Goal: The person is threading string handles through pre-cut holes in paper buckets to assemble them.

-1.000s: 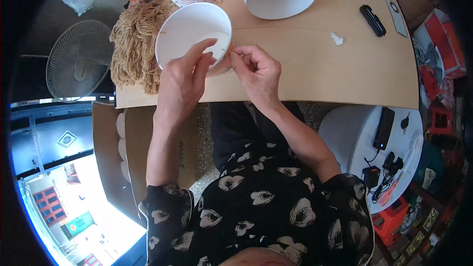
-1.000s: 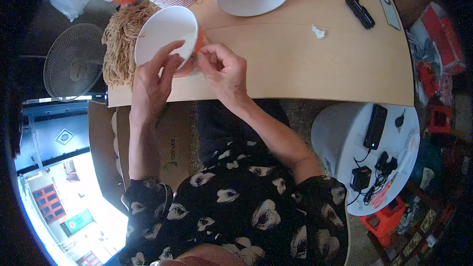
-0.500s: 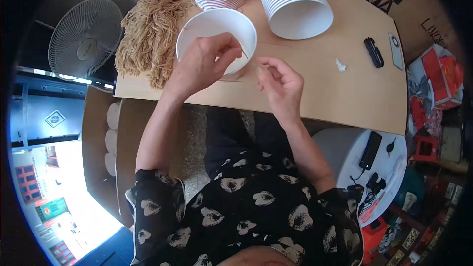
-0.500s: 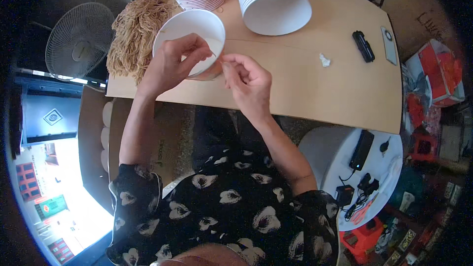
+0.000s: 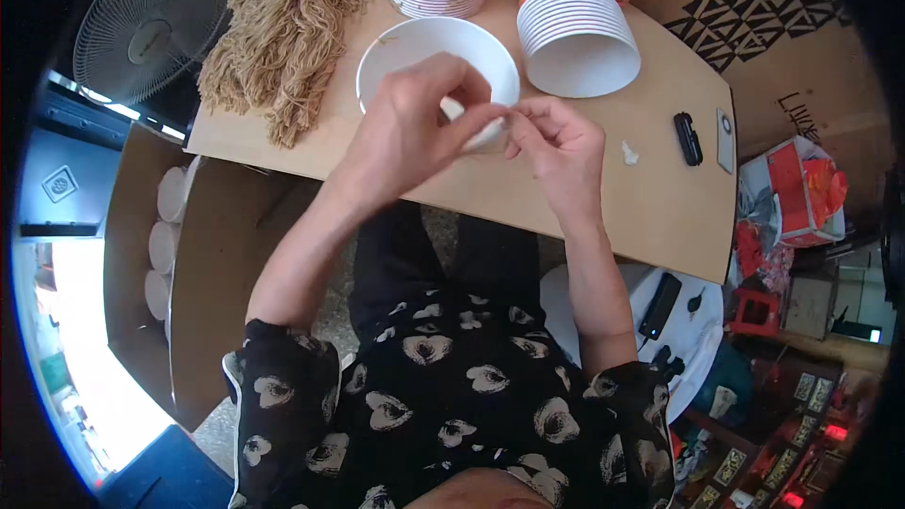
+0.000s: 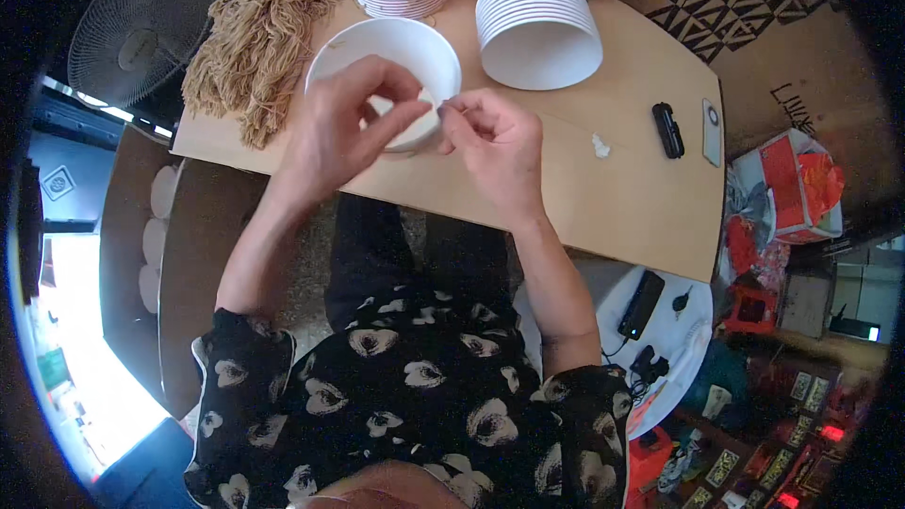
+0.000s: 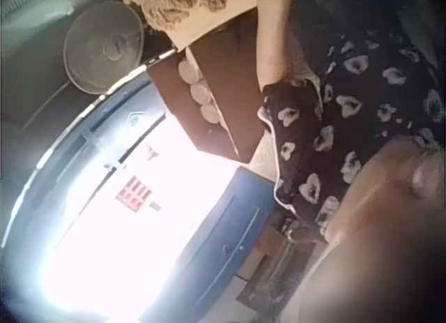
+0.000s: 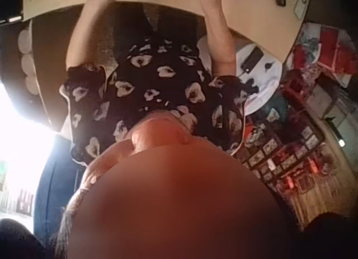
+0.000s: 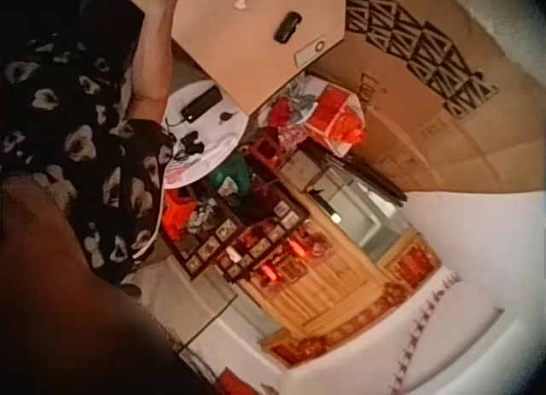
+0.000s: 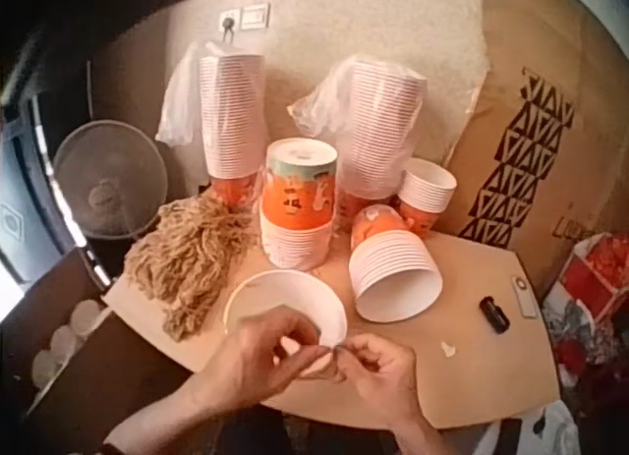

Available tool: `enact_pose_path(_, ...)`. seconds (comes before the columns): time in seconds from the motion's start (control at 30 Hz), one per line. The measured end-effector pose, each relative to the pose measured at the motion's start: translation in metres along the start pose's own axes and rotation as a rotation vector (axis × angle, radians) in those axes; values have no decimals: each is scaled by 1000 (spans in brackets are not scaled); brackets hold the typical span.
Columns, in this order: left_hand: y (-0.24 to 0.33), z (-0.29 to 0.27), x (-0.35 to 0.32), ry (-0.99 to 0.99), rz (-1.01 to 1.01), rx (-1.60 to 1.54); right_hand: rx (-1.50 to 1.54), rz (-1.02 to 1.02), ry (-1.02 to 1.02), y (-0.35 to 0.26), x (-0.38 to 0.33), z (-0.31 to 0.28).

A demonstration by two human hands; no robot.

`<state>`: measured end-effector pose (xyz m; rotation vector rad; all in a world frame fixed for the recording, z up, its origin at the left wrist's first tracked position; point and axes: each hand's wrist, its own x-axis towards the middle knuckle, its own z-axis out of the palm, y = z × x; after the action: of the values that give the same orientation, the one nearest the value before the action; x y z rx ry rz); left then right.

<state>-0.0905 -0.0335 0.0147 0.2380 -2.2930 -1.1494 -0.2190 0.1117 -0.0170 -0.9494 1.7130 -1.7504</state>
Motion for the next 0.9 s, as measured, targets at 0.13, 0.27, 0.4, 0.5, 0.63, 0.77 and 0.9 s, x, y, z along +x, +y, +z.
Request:
enact_pose_path(0.13, 8, 25, -40, 90, 59, 10, -28, 51, 13, -8, 3, -4)
enact_pose_path(0.27, 8, 44, -47, 174, 162, 270, -45, 94, 16, -13, 0, 1)
enact_pose_path(0.4, -5, 54, -49, 254, 203, 517, -62, 132, 38, -12, -5, 5)
enact_pose_path(0.5, -19, 56, -51, 282, 205, 682, -4, 106, 25, -9, -9, 8)
enact_pose_path(0.63, -29, 50, -50, 369, 387, 482, 69, 108, 39, -4, -7, 2)
enact_pose_path(0.77, -24, 39, -51, 370, 400, 291, 92, 100, 19, 0, -6, -3)
enact_pose_path(0.9, -7, 16, -54, 393, 346, 500, 97, 122, 35, -5, -6, -3)
